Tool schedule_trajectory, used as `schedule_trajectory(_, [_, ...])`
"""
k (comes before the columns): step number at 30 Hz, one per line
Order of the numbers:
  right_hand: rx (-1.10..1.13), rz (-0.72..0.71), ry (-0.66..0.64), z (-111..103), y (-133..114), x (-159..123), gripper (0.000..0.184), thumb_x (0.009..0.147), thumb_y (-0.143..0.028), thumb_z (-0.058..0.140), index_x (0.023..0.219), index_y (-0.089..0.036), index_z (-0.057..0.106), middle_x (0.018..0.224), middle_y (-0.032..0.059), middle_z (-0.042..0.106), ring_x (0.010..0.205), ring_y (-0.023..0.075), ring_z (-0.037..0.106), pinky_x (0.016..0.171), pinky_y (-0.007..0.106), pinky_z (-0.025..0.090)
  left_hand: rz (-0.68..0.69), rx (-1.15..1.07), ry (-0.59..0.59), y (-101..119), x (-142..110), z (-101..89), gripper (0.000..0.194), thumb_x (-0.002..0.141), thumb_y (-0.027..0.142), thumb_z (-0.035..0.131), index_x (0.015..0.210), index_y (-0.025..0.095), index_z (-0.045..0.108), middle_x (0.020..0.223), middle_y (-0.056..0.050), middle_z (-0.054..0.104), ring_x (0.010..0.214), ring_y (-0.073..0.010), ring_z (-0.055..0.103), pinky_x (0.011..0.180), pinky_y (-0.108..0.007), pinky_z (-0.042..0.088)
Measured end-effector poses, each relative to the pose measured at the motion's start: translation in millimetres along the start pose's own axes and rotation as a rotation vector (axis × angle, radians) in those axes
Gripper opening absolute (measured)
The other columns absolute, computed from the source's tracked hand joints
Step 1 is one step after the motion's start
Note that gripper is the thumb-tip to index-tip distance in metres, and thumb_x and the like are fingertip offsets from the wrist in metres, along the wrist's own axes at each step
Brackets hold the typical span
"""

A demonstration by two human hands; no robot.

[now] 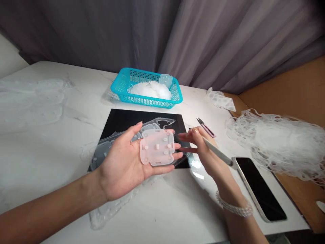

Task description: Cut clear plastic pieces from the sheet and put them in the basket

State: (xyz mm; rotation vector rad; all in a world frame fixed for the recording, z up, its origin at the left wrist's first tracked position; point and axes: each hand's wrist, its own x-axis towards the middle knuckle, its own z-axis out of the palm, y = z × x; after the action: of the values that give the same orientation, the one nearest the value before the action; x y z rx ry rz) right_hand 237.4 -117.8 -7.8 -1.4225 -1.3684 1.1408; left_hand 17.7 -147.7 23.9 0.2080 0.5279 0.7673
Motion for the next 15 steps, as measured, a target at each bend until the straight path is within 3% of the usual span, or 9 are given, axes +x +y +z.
schedule_trajectory(3, [-0.046, 0.036, -0.07, 0, 6, 2, 0.043, 0.093, -0.063, 0.048, 0.088, -0.022, 0.057, 0.1, 0.0103, 0.067, 0.104, 0.0263, 0.067, 0.071, 0.037, 0.064, 0.146, 0.084, 0.091, 10, 1, 4.3, 0.06, 0.089, 0.054, 0.052, 0.132, 0.012, 0.057, 0.128, -0.019, 0.066, 0.129, -0.0378, 0.056, 0.106, -0.06, 0.045])
schedule_trajectory(7, [-0.08, 0.011, -0.082, -1, 8, 5, 0.043, 0.095, -0.062, 0.044, 0.088, -0.021, 0.055, 0.096, 0.0091, 0.066, 0.095, 0.0235, 0.068, 0.075, 0.038, 0.061, 0.669, 0.367, 0.236, 58, 24, 14.0, 0.032, 0.086, 0.016, 0.057, 0.118, 0.017, 0.062, 0.12, -0.008, 0.069, 0.131, -0.0292, 0.053, 0.104, -0.052, 0.051])
schedule_trajectory(9, [-0.091, -0.035, -0.077, -3, 9, 6, 0.042, 0.097, -0.06, 0.042, 0.087, -0.021, 0.054, 0.094, 0.0082, 0.067, 0.09, 0.0212, 0.068, 0.079, 0.038, 0.059, 0.864, 0.597, 0.225, 92, 49, 17.6, 0.038, 0.085, 0.016, 0.058, 0.123, 0.021, 0.06, 0.128, -0.004, 0.065, 0.137, -0.0272, 0.046, 0.107, -0.048, 0.048])
schedule_trajectory(11, [-0.13, -0.095, -0.055, -4, 9, 6, 0.042, 0.098, -0.058, 0.039, 0.086, -0.021, 0.053, 0.093, 0.0075, 0.066, 0.087, 0.0202, 0.067, 0.081, 0.037, 0.056, 0.985, 0.889, 0.285, 121, 78, 19.1, 0.051, 0.087, 0.027, 0.061, 0.137, 0.022, 0.051, 0.15, -0.003, 0.049, 0.143, -0.0293, 0.034, 0.109, -0.051, 0.044])
schedule_trajectory(13, [-0.196, -0.151, -0.02, -7, 10, 6, 0.042, 0.1, -0.058, 0.036, 0.085, -0.022, 0.052, 0.09, 0.0069, 0.066, 0.086, 0.02, 0.064, 0.079, 0.036, 0.053, 0.863, 1.327, 0.386, 138, 101, 19.1, 0.071, 0.088, 0.036, 0.062, 0.151, 0.022, 0.033, 0.165, -0.006, 0.026, 0.148, -0.0323, 0.025, 0.115, -0.057, 0.034])
schedule_trajectory(15, [-0.282, -0.19, 0.023, -11, 9, 6, 0.043, 0.1, -0.057, 0.033, 0.083, -0.022, 0.05, 0.085, 0.0059, 0.063, 0.081, 0.0196, 0.062, 0.074, 0.034, 0.05, 0.724, 1.671, 0.462, 136, 111, 18.0, 0.087, 0.082, 0.036, 0.069, 0.156, 0.019, 0.027, 0.167, -0.012, 0.017, 0.151, -0.0376, 0.018, 0.119, -0.06, 0.021])
